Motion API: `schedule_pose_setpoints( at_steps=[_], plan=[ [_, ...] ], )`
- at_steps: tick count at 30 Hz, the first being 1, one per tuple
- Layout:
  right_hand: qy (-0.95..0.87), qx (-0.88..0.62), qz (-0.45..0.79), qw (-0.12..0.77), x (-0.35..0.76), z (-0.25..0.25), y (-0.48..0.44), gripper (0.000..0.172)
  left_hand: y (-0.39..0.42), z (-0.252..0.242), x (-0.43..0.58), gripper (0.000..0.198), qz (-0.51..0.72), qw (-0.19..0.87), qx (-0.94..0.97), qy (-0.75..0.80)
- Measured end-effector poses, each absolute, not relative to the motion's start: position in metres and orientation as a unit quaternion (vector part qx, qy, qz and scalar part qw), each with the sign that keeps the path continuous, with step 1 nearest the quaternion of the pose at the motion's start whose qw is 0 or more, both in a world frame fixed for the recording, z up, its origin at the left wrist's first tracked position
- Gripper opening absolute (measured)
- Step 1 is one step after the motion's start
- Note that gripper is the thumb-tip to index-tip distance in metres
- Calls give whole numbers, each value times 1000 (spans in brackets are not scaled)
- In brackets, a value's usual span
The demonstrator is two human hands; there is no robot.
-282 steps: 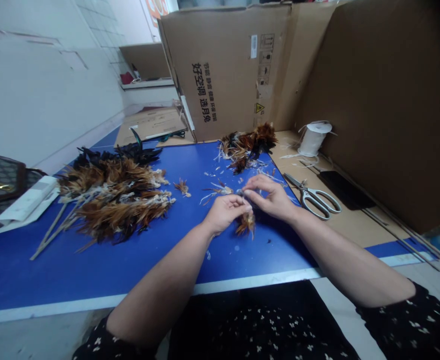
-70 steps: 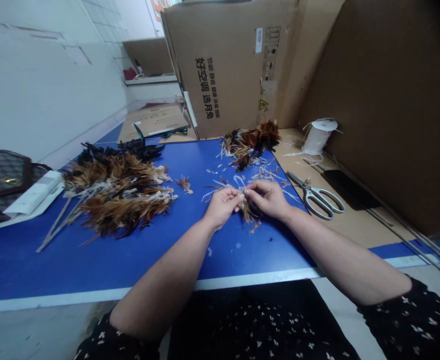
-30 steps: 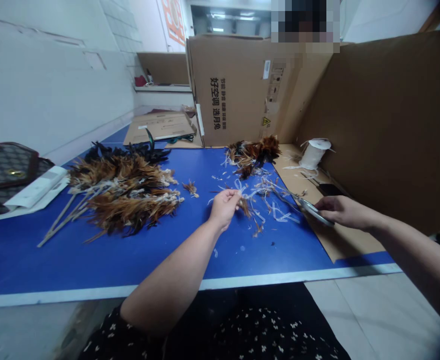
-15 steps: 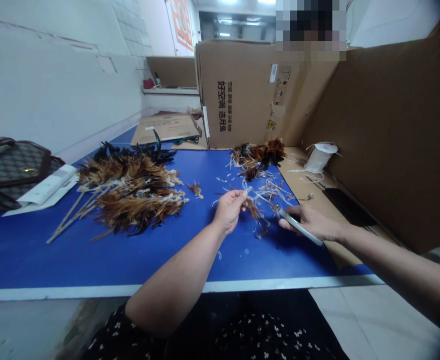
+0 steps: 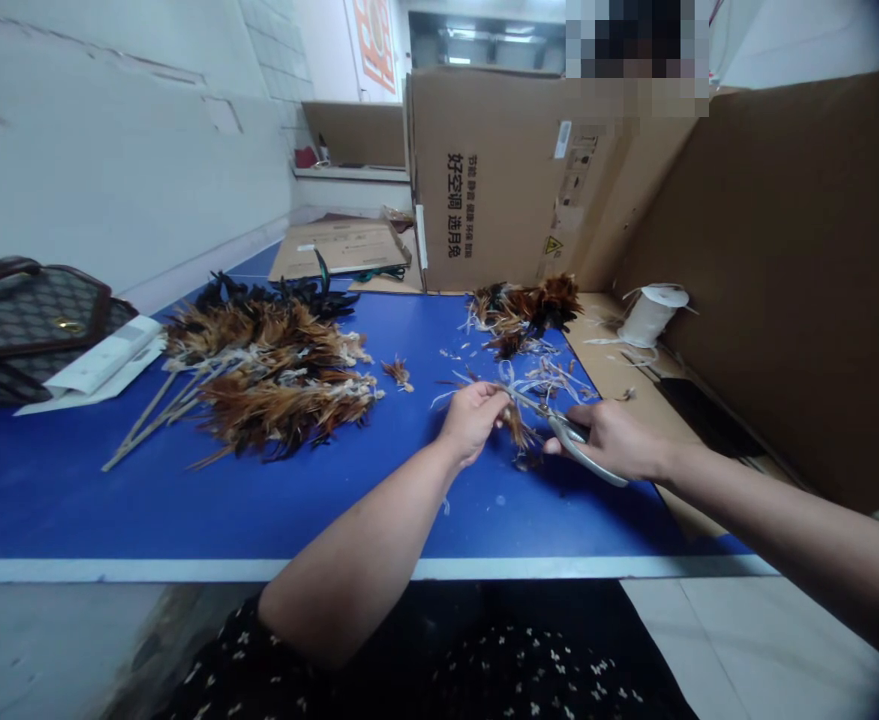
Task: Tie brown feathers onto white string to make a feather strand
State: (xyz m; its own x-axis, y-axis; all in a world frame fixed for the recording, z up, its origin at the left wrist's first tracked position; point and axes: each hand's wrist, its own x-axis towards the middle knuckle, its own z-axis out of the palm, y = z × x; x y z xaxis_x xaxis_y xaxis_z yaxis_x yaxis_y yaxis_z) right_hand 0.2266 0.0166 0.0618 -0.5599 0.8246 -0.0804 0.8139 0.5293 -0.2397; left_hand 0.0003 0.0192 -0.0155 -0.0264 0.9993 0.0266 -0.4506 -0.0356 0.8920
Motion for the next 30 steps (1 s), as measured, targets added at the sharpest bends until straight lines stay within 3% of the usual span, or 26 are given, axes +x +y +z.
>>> schedule_pose_setpoints(
  at_steps=[12,16,22,30],
  plan=[
    [-900,-431,56,29,243,47,25,61,21,-18,-3,29,603,579,386,390],
    [-855,-515,36,49,263,51,37,62,22,-17,-7,37,621,576,374,378],
    [-745,-666,21,-28,323,55,58,69,26,-4,-26,46,686,521,337,380],
    [-716,-691,62,-76,360,34,58,68,33,24,-66,45,719,458,276,445]
  ],
)
